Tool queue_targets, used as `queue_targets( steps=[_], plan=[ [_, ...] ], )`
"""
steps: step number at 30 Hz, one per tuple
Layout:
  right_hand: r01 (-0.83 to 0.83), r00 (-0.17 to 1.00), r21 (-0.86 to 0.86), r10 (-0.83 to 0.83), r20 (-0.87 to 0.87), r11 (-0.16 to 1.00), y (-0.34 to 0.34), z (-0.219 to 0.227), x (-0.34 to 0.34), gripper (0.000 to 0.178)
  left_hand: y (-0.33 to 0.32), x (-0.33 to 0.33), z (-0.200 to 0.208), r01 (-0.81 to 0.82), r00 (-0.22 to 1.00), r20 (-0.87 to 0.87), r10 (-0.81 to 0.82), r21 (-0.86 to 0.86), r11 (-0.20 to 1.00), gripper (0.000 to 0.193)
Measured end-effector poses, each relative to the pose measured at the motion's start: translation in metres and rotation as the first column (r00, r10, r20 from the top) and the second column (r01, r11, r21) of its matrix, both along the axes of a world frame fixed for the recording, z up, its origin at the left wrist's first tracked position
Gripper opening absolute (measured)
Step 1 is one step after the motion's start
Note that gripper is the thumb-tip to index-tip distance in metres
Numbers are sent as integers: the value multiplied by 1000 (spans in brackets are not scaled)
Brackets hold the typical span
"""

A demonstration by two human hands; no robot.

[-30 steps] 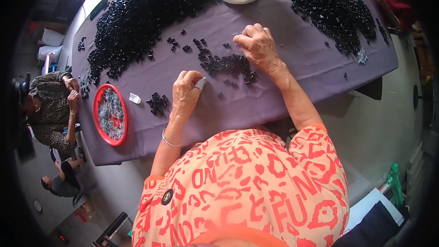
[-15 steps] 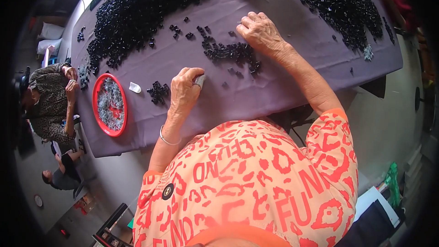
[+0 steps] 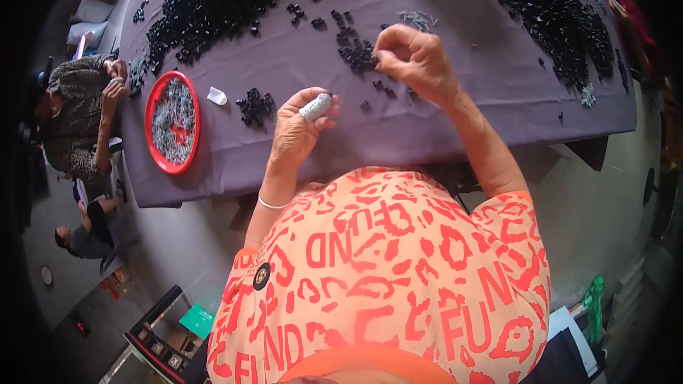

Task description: The person assembles small plastic components by inserting pins into plastic clips by hand.

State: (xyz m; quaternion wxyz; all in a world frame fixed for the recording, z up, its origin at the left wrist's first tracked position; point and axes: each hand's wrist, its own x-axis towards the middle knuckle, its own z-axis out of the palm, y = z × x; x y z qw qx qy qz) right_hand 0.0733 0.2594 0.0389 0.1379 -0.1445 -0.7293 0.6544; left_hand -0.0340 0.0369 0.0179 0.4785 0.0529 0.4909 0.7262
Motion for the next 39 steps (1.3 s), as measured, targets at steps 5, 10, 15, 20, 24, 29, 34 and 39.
queue_targets(
  steps=[5, 10, 15, 20, 24, 29, 34, 39],
  plan=[
    [-10, 995, -289, -18, -95, 957, -56, -7, 2, 9, 2, 15, -6, -84, 993, 98, 73, 108, 991, 15],
    [27, 992, -263, -58, -112, 964, -76, -18, 5, 7, 1, 21, -11, -119, 989, 100, 107, 123, 985, 16],
    [50, 992, -80, -59, -108, 996, -81, -30, 8, 7, 0, 25, -12, -132, 985, 131, 116, 128, 983, 16],
    [88, 989, -164, -106, -100, 982, -87, -25, 9, 8, 1, 28, -13, -154, 983, 120, 138, 131, 979, 15],
    [100, 988, 88, -89, -124, 991, -84, -28, 9, 7, 2, 29, -9, -159, 984, 102, 147, 124, 980, 15],
    [122, 979, 240, -77, -190, 963, -83, -24, 8, 9, 3, 32, -7, -167, 981, -93, 171, 58, 984, 15],
    [122, 970, 311, -48, -238, 943, -85, -27, 8, 11, 2, 33, -7, -164, 970, -184, 162, 5, 987, 14],
    [191, 947, 371, -71, -315, 909, -91, -30, 5, 13, 1, 33, -7, -153, 971, -190, 145, -28, 988, 14]
  ],
)
